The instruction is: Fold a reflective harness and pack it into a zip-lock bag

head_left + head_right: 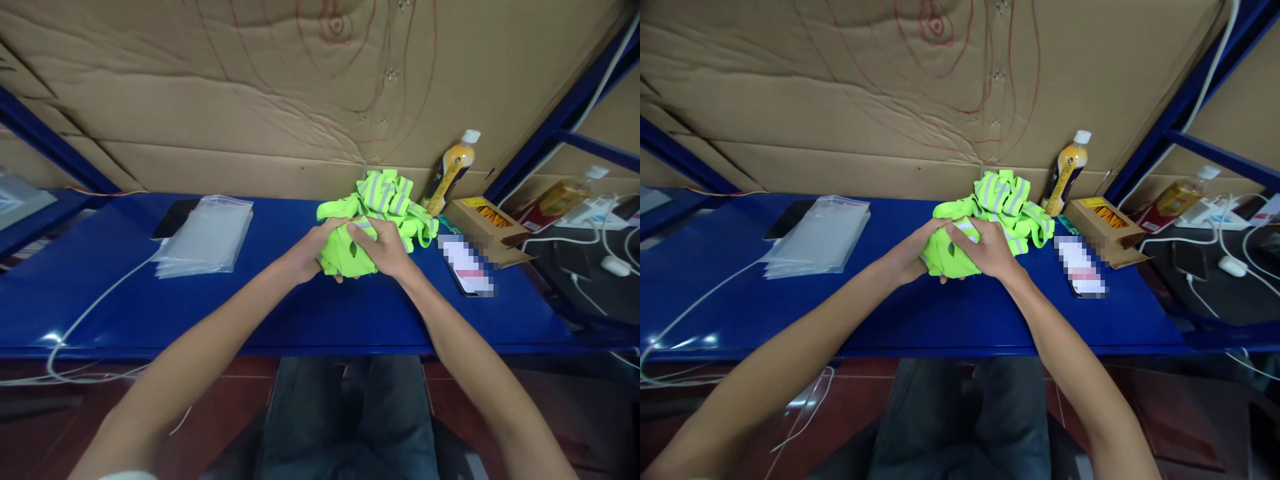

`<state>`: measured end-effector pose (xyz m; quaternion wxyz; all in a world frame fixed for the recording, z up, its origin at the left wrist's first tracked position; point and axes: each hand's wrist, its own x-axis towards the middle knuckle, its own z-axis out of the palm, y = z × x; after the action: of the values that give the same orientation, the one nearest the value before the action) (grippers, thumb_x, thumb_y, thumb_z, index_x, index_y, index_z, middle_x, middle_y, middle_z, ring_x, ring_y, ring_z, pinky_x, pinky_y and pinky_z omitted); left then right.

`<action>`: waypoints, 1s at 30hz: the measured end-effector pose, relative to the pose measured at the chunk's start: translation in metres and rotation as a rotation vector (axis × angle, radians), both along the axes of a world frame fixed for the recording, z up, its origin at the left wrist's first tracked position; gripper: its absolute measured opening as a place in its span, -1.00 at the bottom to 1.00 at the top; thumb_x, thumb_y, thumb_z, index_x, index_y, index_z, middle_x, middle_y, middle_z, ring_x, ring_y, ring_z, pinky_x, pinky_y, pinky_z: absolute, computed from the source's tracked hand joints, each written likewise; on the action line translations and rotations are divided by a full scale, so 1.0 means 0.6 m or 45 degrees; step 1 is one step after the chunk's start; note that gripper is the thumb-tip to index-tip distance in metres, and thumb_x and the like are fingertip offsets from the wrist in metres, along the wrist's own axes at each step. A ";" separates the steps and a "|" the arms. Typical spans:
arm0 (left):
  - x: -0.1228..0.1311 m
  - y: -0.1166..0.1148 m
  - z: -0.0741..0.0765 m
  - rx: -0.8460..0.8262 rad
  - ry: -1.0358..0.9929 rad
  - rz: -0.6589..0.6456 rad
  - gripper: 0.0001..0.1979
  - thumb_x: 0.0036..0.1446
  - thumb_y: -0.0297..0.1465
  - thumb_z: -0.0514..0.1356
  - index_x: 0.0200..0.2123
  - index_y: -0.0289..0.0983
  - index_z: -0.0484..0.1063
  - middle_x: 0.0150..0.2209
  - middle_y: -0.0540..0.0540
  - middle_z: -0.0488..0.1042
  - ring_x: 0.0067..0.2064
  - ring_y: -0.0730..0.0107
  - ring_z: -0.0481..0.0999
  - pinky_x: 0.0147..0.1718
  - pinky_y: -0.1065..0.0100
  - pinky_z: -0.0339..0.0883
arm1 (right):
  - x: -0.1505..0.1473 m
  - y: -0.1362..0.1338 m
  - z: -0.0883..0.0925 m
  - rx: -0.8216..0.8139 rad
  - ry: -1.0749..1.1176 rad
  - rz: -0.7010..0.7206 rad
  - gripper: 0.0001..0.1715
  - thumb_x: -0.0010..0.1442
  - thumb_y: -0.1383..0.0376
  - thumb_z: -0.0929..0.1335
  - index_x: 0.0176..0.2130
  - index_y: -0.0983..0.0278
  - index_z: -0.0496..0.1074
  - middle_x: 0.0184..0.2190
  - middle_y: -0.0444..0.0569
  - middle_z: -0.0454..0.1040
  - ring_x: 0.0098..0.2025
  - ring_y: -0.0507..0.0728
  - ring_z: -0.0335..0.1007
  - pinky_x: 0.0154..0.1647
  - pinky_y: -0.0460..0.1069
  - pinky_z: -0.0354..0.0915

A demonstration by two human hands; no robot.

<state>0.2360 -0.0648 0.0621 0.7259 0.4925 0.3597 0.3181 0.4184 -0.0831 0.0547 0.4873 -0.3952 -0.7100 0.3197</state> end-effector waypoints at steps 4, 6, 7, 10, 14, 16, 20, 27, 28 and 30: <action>-0.003 0.010 -0.003 0.095 -0.022 0.252 -0.63 0.09 -0.06 0.44 -0.29 -0.28 0.65 -0.45 -0.17 0.64 -0.54 0.11 0.61 -0.73 0.23 0.49 | -0.003 -0.010 0.009 0.266 -0.307 -0.229 -0.24 0.54 -0.27 0.15 -0.11 0.22 0.58 -0.26 0.02 0.58 -0.20 0.19 0.52 -0.10 0.09 0.39; -0.005 0.012 -0.003 0.203 -0.029 0.324 -0.64 0.06 -0.08 0.46 -0.41 -0.28 0.62 -0.49 -0.16 0.61 -0.56 0.14 0.57 -0.73 0.23 0.47 | -0.006 -0.013 0.012 0.330 -0.350 -0.309 -0.22 0.54 -0.28 0.12 0.06 0.22 0.56 -0.07 0.12 0.56 -0.04 0.27 0.51 0.05 0.16 0.39; -0.007 0.012 -0.003 0.281 -0.035 0.347 -0.65 0.07 -0.09 0.45 -0.44 -0.28 0.60 -0.50 -0.13 0.59 -0.56 0.17 0.56 -0.71 0.25 0.46 | -0.008 -0.014 0.012 0.340 -0.345 -0.313 -0.22 0.53 -0.28 0.13 0.12 0.21 0.55 -0.01 0.14 0.54 0.02 0.29 0.51 0.09 0.18 0.39; -0.013 0.007 -0.003 0.721 0.079 0.491 -0.67 0.17 -0.13 0.40 -0.47 -0.26 0.60 -0.52 -0.06 0.56 -0.54 0.30 0.51 -0.60 0.33 0.43 | -0.012 -0.009 0.009 0.297 -0.234 -0.244 -0.29 0.54 -0.26 0.16 0.09 0.17 0.56 0.00 0.10 0.58 0.10 0.28 0.49 0.19 0.19 0.37; -0.020 -0.004 -0.008 1.479 0.451 0.635 -0.71 0.35 -0.15 0.32 -0.16 -0.24 0.75 -0.32 -0.09 0.71 -0.34 0.27 0.64 -0.24 0.29 0.54 | -0.020 0.005 -0.004 0.150 0.017 -0.272 -0.32 0.48 -0.30 0.23 -0.08 0.14 0.60 -0.03 0.02 0.63 0.15 0.26 0.47 0.30 0.20 0.31; -0.022 -0.007 -0.014 1.742 0.511 0.595 -0.70 0.41 -0.18 0.29 -0.04 -0.23 0.73 -0.15 -0.15 0.75 -0.17 0.18 0.73 -0.05 0.22 0.58 | -0.025 0.010 -0.010 0.046 0.171 -0.291 -0.37 0.43 -0.29 0.29 -0.11 0.15 0.58 -0.01 0.01 0.62 0.18 0.25 0.46 0.33 0.19 0.30; -0.028 0.004 -0.034 2.172 0.624 0.513 -0.71 0.36 -0.26 0.31 0.06 -0.24 0.67 0.09 -0.29 0.70 0.10 0.04 0.72 0.11 0.09 0.59 | -0.035 0.007 -0.011 -0.506 0.562 -0.232 -0.40 0.22 -0.18 0.51 0.05 0.10 0.44 -0.02 -0.06 0.57 0.03 0.21 0.53 -0.09 0.10 0.53; -0.027 0.017 -0.060 2.151 0.744 0.429 -0.65 0.39 -0.20 0.27 0.14 -0.20 0.59 0.24 -0.33 0.59 0.26 -0.04 0.62 0.24 -0.05 0.53 | -0.050 -0.004 -0.016 -0.647 0.813 -0.231 -0.30 0.02 -0.21 0.61 -0.11 0.13 0.40 -0.25 -0.14 0.52 -0.28 0.11 0.48 -0.47 -0.08 0.38; -0.024 0.016 -0.061 2.101 0.738 0.461 -0.62 0.42 -0.19 0.25 0.18 -0.25 0.58 0.26 -0.37 0.58 0.28 -0.05 0.61 0.26 -0.04 0.52 | -0.052 -0.004 -0.021 -0.586 0.808 -0.264 -0.32 0.05 -0.24 0.58 -0.12 0.13 0.40 -0.27 -0.15 0.50 -0.30 0.10 0.45 -0.48 -0.09 0.36; -0.017 0.013 -0.062 2.000 0.709 0.511 -0.58 0.49 -0.17 0.19 0.21 -0.33 0.56 0.25 -0.42 0.58 0.29 -0.05 0.60 0.29 -0.03 0.50 | -0.055 -0.002 -0.031 -0.463 0.769 -0.332 -0.39 0.16 -0.25 0.52 -0.15 0.13 0.38 -0.28 -0.15 0.46 -0.30 0.08 0.40 -0.42 -0.07 0.37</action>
<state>0.2259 -0.0568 0.0250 -0.0105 0.8397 0.2807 0.4648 0.3854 -0.0845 0.0362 0.6333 -0.4502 -0.4095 0.4781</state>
